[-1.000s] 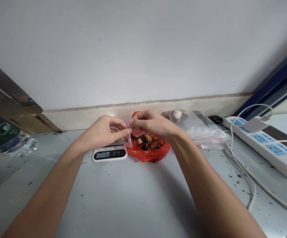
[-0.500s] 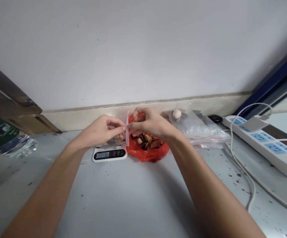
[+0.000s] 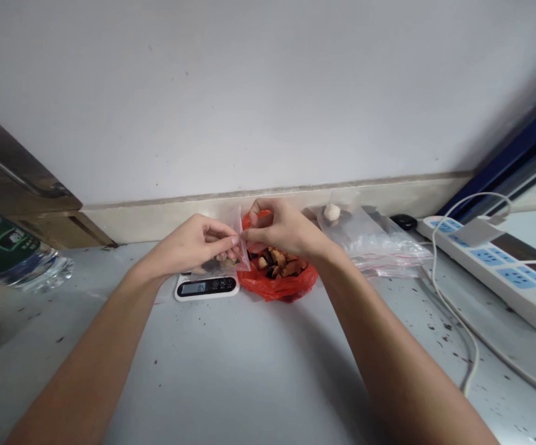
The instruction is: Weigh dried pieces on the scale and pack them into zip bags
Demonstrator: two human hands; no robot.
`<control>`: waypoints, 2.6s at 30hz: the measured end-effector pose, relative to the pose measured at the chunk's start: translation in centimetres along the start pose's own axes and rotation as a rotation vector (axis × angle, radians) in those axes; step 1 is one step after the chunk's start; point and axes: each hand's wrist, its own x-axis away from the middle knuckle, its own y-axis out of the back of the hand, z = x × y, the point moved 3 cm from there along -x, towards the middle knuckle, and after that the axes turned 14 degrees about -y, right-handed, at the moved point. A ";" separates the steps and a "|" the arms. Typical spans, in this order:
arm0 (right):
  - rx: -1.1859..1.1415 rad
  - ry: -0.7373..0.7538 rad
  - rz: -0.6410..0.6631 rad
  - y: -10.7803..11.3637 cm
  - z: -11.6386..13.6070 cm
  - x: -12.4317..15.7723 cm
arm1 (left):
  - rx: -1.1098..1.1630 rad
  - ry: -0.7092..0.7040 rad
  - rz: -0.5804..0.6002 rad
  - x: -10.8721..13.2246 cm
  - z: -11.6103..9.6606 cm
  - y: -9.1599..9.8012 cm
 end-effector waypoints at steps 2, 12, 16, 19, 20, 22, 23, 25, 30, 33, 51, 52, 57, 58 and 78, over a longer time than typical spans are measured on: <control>0.045 0.015 -0.020 0.0 0.1 0.0 | -0.004 0.005 0.008 0.0 0.1 -0.2; 0.129 0.027 -0.080 -0.3 0.8 0.4 | -0.091 -0.017 -0.033 0.0 0.7 -0.4; 0.114 -0.008 -0.082 -0.5 1.0 0.6 | -0.123 -0.007 -0.045 0.1 0.6 -0.3; 0.097 -0.010 -0.071 -0.7 1.1 0.6 | -0.135 0.000 -0.060 0.2 0.5 -0.3; 0.095 -0.004 -0.068 -0.8 1.0 0.5 | -0.130 0.005 -0.062 0.2 0.5 -0.3; 0.100 0.009 -0.059 -0.9 1.0 0.5 | -0.122 0.024 -0.065 0.2 0.4 -0.3; 0.100 0.016 -0.053 -0.9 1.0 0.5 | -0.127 0.037 -0.071 0.2 0.4 -0.4; 0.089 0.033 -0.046 -0.9 1.0 0.5 | -0.141 0.065 -0.097 0.1 0.3 -0.4; 0.096 0.074 -0.071 -1.0 1.1 0.5 | -0.135 0.075 -0.160 0.0 0.2 -0.4; 0.198 0.081 -0.147 -0.6 0.9 0.3 | -0.130 0.070 -0.178 0.1 0.2 0.0; 0.407 0.184 -0.011 -0.7 0.7 0.2 | -0.171 -0.256 -0.181 0.4 -1.2 0.9; 0.381 0.222 0.001 -0.4 0.7 0.2 | -0.195 -0.276 -0.263 0.4 -1.1 1.4; 0.277 0.243 -0.069 2.2 0.3 0.5 | -0.216 -0.163 -0.642 0.6 0.8 3.9; 0.263 0.248 -0.094 2.6 0.2 0.5 | -0.108 -0.093 -0.593 0.5 1.5 4.0; 0.741 -0.098 -0.307 10.0 -0.5 3.4 | 0.452 -0.283 -0.565 -2.8 2.2 -1.2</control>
